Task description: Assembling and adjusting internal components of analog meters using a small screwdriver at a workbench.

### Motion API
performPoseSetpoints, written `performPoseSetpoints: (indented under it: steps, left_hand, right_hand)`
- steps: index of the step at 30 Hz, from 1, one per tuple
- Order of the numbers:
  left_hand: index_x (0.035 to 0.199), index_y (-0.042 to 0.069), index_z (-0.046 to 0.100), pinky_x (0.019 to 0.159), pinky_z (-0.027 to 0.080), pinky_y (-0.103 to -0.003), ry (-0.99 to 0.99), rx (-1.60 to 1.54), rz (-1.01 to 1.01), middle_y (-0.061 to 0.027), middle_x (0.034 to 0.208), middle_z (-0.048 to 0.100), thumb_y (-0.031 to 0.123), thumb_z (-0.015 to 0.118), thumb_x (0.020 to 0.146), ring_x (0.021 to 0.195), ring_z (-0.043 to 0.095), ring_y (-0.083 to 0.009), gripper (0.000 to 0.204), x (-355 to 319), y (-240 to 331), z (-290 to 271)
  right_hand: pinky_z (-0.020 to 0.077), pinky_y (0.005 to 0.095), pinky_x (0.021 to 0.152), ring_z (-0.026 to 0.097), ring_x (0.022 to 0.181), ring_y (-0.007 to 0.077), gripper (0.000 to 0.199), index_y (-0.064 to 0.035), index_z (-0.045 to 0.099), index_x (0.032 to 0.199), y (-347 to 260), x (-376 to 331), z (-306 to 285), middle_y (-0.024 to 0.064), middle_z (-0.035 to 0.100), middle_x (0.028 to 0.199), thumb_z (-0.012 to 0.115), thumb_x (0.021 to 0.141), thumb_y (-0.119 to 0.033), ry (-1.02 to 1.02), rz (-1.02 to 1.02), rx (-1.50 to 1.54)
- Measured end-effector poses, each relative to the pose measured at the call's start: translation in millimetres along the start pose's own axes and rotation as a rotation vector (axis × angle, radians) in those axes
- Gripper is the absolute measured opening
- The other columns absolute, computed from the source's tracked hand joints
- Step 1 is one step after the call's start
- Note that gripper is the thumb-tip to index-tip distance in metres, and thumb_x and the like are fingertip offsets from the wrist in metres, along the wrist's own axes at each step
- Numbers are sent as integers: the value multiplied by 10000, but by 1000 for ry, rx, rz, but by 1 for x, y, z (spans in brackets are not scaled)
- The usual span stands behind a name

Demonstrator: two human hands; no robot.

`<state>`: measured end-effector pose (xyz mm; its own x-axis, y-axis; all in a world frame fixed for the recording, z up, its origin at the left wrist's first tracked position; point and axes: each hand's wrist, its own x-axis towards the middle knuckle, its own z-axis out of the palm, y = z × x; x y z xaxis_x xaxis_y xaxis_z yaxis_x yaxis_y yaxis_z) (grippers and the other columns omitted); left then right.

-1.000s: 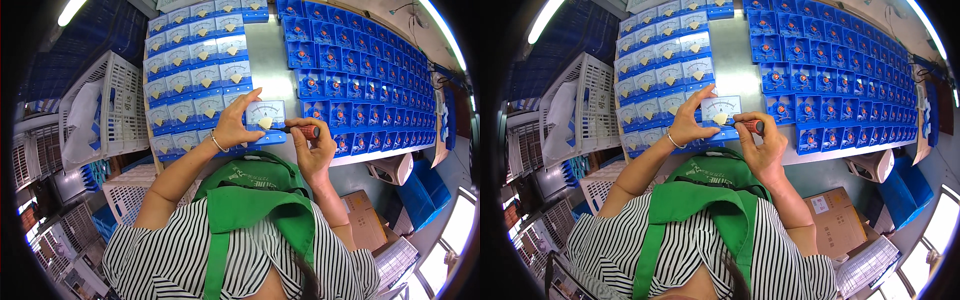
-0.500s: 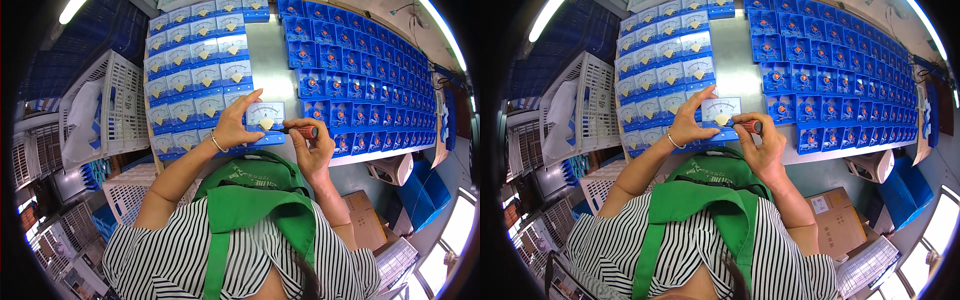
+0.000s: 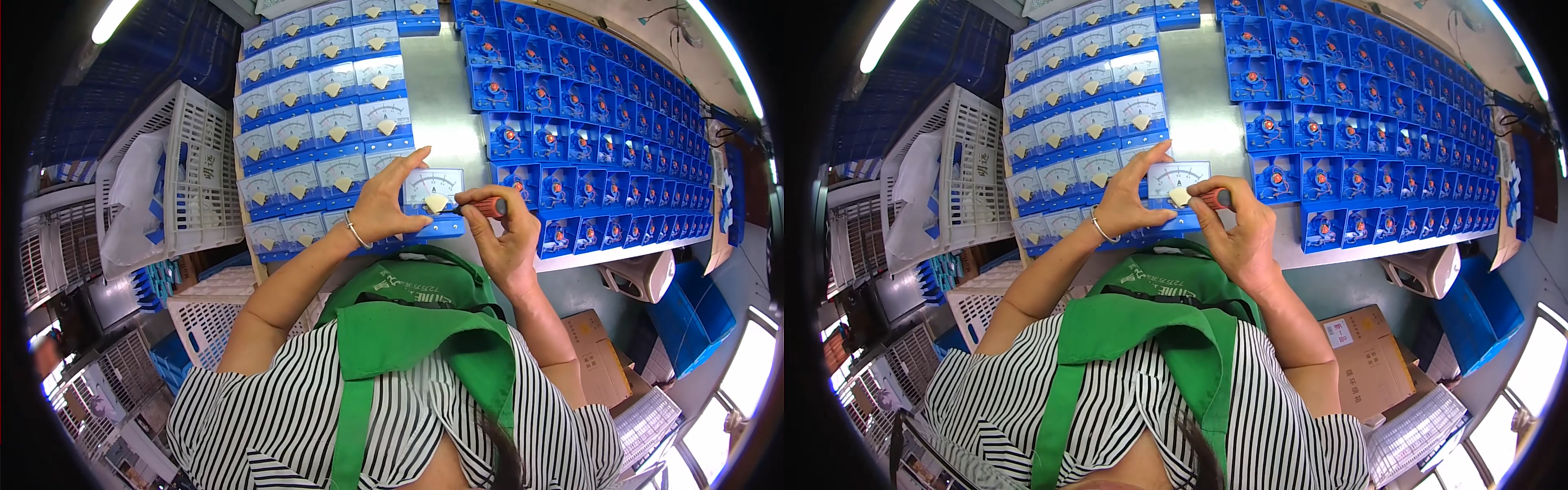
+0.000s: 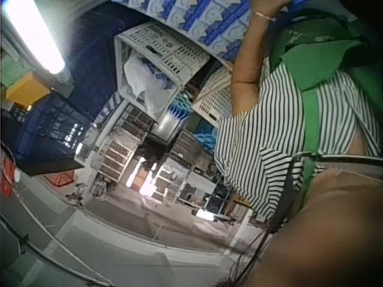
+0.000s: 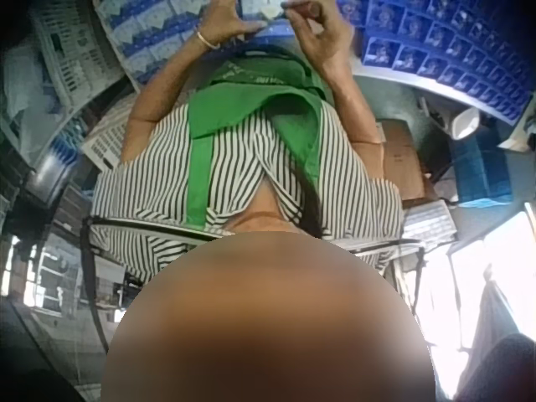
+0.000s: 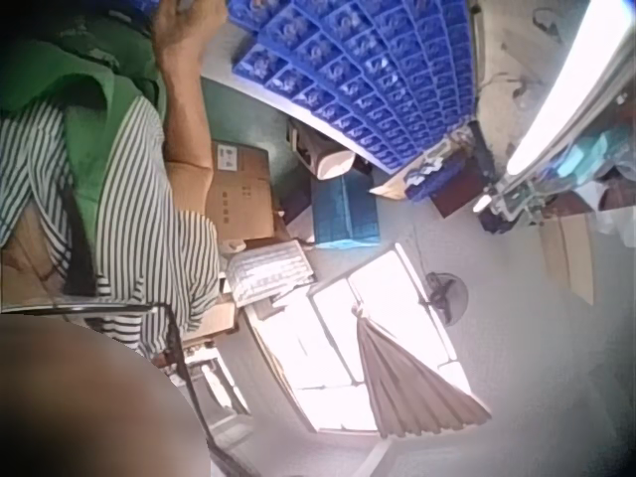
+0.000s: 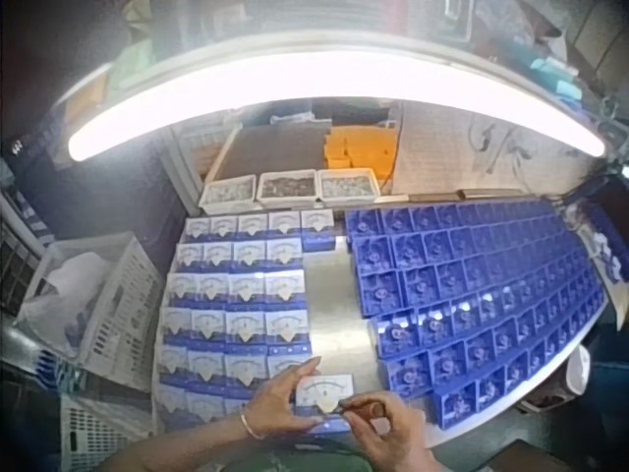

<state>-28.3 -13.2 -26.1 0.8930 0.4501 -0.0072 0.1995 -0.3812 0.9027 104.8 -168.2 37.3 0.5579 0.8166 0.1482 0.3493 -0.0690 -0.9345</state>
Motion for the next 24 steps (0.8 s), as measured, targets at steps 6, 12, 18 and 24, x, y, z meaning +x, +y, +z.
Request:
performPoseSetpoints:
  steps: [6, 12, 18, 24]
  left_hand:
    - [1426, 120, 363, 945, 454, -344, 18, 10, 64, -123, 1195, 550, 224, 788, 599, 1103, 555, -267, 935, 3, 5, -13]
    - [1457, 84, 301, 1028, 379, -342, -36, -430, 26, -122, 1272, 488, 195, 808, 615, 1174, 498, -226, 989, 14, 39, -15]
    - [1468, 86, 277, 1043, 365, -348, -89, -585, -61, -113, 1285, 481, 209, 827, 604, 1191, 490, -220, 1032, 12, 45, -9]
    - [1470, 96, 279, 1041, 372, -345, -119, -610, -123, -103, 1284, 490, 205, 828, 599, 1180, 506, -220, 1035, 12, 45, -5]
  right_hand:
    - [486, 273, 764, 559, 737, 132, 86, -18, 555, 897, -9, 16, -32, 74, 605, 840, 529, 833, 34, 266, 12, 579]
    - [279, 203, 429, 393, 502, 19, 131, -32, 667, 950, 65, -21, -14, -62, 489, 634, 579, 858, -58, -15, 524, 378]
    - [526, 249, 749, 650, 821, 114, 236, 30, 662, 1022, 69, -27, 6, 82, 696, 952, 686, 799, -41, -69, 513, 906]
    - [536, 261, 726, 656, 801, 129, 229, 28, 655, 1022, 60, -31, 9, 91, 692, 947, 685, 802, -28, 12, 588, 986]
